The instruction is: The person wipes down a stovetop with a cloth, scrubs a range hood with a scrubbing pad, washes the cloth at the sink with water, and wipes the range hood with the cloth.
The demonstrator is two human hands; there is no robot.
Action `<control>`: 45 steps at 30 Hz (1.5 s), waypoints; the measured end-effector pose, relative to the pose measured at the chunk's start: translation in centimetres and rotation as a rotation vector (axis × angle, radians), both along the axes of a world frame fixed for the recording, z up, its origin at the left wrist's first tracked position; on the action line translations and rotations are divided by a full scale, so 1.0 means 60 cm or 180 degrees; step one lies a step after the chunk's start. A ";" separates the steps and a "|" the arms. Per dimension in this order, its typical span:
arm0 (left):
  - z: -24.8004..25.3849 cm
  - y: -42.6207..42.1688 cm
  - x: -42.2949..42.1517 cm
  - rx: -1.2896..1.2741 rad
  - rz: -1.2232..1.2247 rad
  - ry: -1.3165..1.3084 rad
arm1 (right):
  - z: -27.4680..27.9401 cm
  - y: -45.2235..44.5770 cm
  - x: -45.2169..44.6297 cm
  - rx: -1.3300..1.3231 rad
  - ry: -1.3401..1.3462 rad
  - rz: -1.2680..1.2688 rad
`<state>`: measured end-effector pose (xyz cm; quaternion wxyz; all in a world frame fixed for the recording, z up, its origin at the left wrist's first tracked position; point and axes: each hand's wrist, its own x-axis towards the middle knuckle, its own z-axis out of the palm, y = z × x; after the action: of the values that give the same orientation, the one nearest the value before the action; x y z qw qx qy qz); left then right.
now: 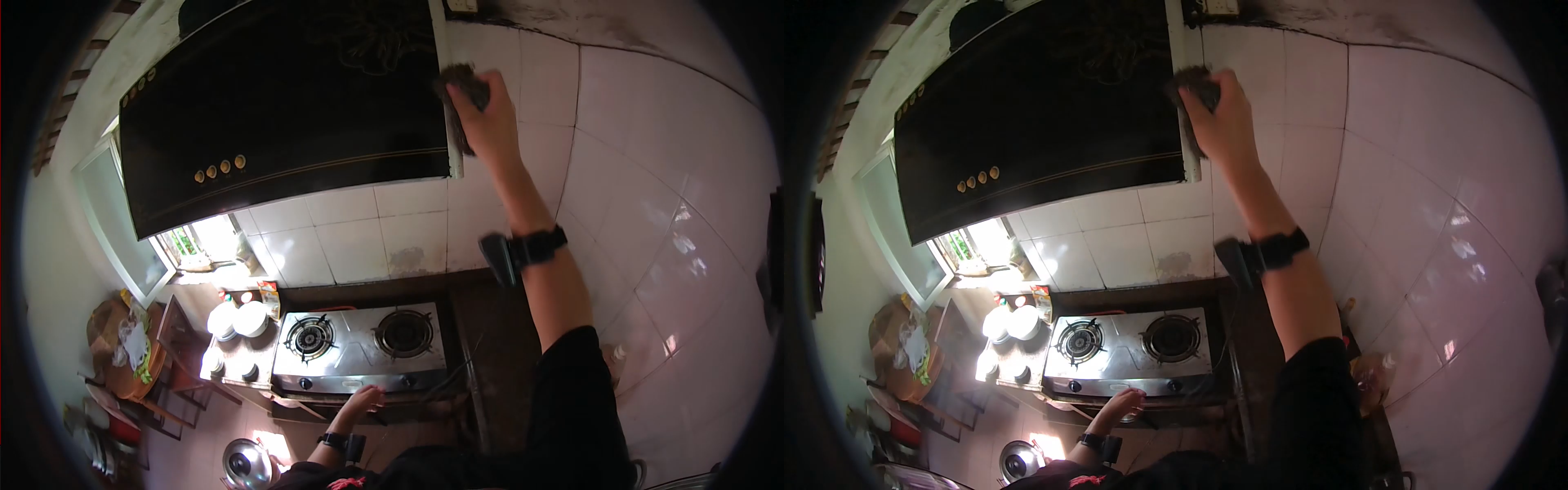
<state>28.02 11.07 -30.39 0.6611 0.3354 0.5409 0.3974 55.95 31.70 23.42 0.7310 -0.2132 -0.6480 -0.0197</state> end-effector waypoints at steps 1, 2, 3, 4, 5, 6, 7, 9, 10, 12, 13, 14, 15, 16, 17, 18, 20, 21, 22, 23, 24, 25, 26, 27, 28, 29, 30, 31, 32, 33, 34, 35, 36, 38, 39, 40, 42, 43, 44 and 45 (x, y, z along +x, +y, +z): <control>0.002 -0.002 0.006 -0.0010 -0.0025 -0.0016 | -0.045 0.001 0.007 -0.0266 -0.0003 0.0146; 0.006 0.002 0.009 -0.0036 0.0023 -0.0019 | -0.092 -0.002 0.016 -0.0512 0.0003 0.0290; 0.005 0.000 0.013 -0.0080 0.0086 -0.0030 | -0.142 -0.002 0.023 -0.0742 0.0096 0.0511; -0.008 -0.011 0.019 -0.0101 0.0091 -0.0060 | -0.178 -0.001 0.024 -0.0990 0.0179 0.0743; -0.012 -0.021 0.022 -0.0059 -0.0023 -0.0157 | -0.184 0.002 0.017 -0.1002 0.0168 0.0749; -0.011 -0.023 0.019 -0.0002 -0.0145 -0.0233 | -0.181 0.009 0.009 -0.0993 0.0406 0.0884; -0.010 -0.028 0.016 -0.0109 -0.0192 -0.0256 | -0.175 0.019 0.003 -0.0979 0.0664 0.1014; -0.009 -0.034 0.019 -0.0173 -0.0072 -0.0240 | -0.124 0.027 -0.004 -0.1305 0.0979 0.1480; -0.010 -0.036 0.018 -0.0139 0.0028 -0.0308 | -0.104 0.031 -0.002 -0.1477 0.0990 0.1581; -0.004 -0.030 0.020 -0.0114 0.0119 -0.0211 | -0.088 0.045 0.000 -0.1685 0.1276 0.2072; 0.003 -0.025 0.025 0.0024 0.0182 -0.0203 | -0.099 0.054 0.000 -0.1734 0.1604 0.2447; -0.004 -0.009 0.023 0.0283 0.0024 0.0031 | -0.135 0.074 0.011 -0.1658 0.1776 0.3176; 0.022 0.003 0.034 0.0389 0.0046 0.0248 | -0.182 0.094 0.028 -0.1553 0.1982 0.3867; 0.032 0.022 0.052 0.0511 0.0242 -0.0077 | -0.230 0.104 0.041 -0.1535 0.2050 0.4526; 0.053 0.042 0.074 0.1008 0.0025 -0.0070 | -0.277 0.088 0.043 -0.1668 0.2180 0.4434; 0.084 0.065 0.107 0.1265 -0.0131 0.0166 | -0.311 0.075 0.037 -0.1777 0.2935 0.4729; 0.152 0.080 0.179 0.1700 -0.0723 0.0000 | -0.374 0.049 0.032 -0.1940 0.3860 0.5149; 0.181 0.088 0.210 0.1677 -0.1096 -0.0368 | -0.410 0.041 0.027 -0.2054 0.3942 0.5072; 0.196 0.095 0.241 0.1672 -0.1447 -0.0751 | -0.445 0.039 0.020 -0.1980 0.4127 0.5076; 0.202 0.101 0.272 0.1565 -0.1542 -0.1341 | -0.472 0.036 0.013 -0.1901 0.4287 0.5089; 0.203 0.099 0.298 0.1479 -0.1615 -0.1928 | -0.494 0.020 0.003 -0.1905 0.4306 0.5014; 0.200 0.091 0.314 0.1467 -0.1554 -0.1968 | -0.517 0.014 -0.003 -0.1992 0.4301 0.5003; 0.198 0.086 0.328 0.1881 -0.1297 -0.1620 | -0.542 0.013 -0.010 -0.2093 0.4464 0.4925; 0.201 0.078 0.337 0.2268 -0.1039 -0.1251 | -0.563 0.006 -0.016 -0.2186 0.4637 0.4838; 0.205 0.074 0.339 0.2449 -0.0900 -0.1075 | -0.584 -0.001 -0.023 -0.2161 0.4633 0.4859; 0.214 0.068 0.340 0.2619 -0.0752 -0.0889 | -0.602 -0.011 -0.030 -0.2207 0.4631 0.4843; 0.244 0.066 0.334 0.1704 -0.0823 -0.2026 | -0.619 -0.019 -0.036 -0.2351 0.4816 0.4839; 0.260 0.071 0.329 0.0730 -0.0882 -0.3103 | -0.634 -0.023 -0.044 -0.2473 0.5002 0.4834; 0.252 0.089 0.326 0.0646 -0.0459 -0.2715 | -0.654 -0.028 -0.057 -0.2429 0.4898 0.4909; 0.250 0.110 0.310 0.0101 -0.0477 -0.2657 | -0.667 -0.037 -0.071 -0.2391 0.4799 0.4979; 0.250 0.128 0.307 -0.0326 -0.0334 -0.2582 | -0.673 -0.040 -0.076 -0.2783 0.4933 0.4829; 0.258 0.135 0.303 -0.0733 -0.0185 -0.2499 | -0.676 -0.038 -0.076 -0.2802 0.4927 0.4840; 0.264 0.127 0.300 -0.0720 -0.0160 -0.2491 | -0.676 -0.033 -0.079 -0.2676 0.4953 0.4952; 0.276 0.105 0.298 0.0110 -0.0344 -0.2578 | -0.656 -0.020 -0.086 -0.2592 0.4758 0.4888; 0.267 0.105 0.303 0.0147 -0.0345 -0.2562 | -0.646 -0.006 -0.083 -0.2574 0.4735 0.4928; 0.243 0.105 0.311 0.0419 -0.0317 -0.2557 | -0.635 0.006 -0.077 -0.2474 0.4566 0.4996; 0.187 0.120 0.308 0.1392 -0.0245 -0.1510 | -0.614 0.040 -0.052 -0.2323 0.4377 0.5081; 0.180 0.123 0.284 0.1485 -0.0668 -0.0993 | -0.600 0.059 -0.031 -0.2344 0.4625 0.5076; 0.174 0.122 0.250 0.1577 -0.1083 -0.0463 | -0.581 0.070 -0.011 -0.2360 0.4446 0.4893; 0.146 0.128 0.221 0.1555 -0.0920 -0.0572 | -0.552 0.085 0.011 -0.2329 0.4234 0.4725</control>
<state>41.29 18.72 -21.64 0.6557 0.5216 0.3151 0.4457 56.58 36.80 -9.69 0.6586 0.0610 -0.0520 0.7482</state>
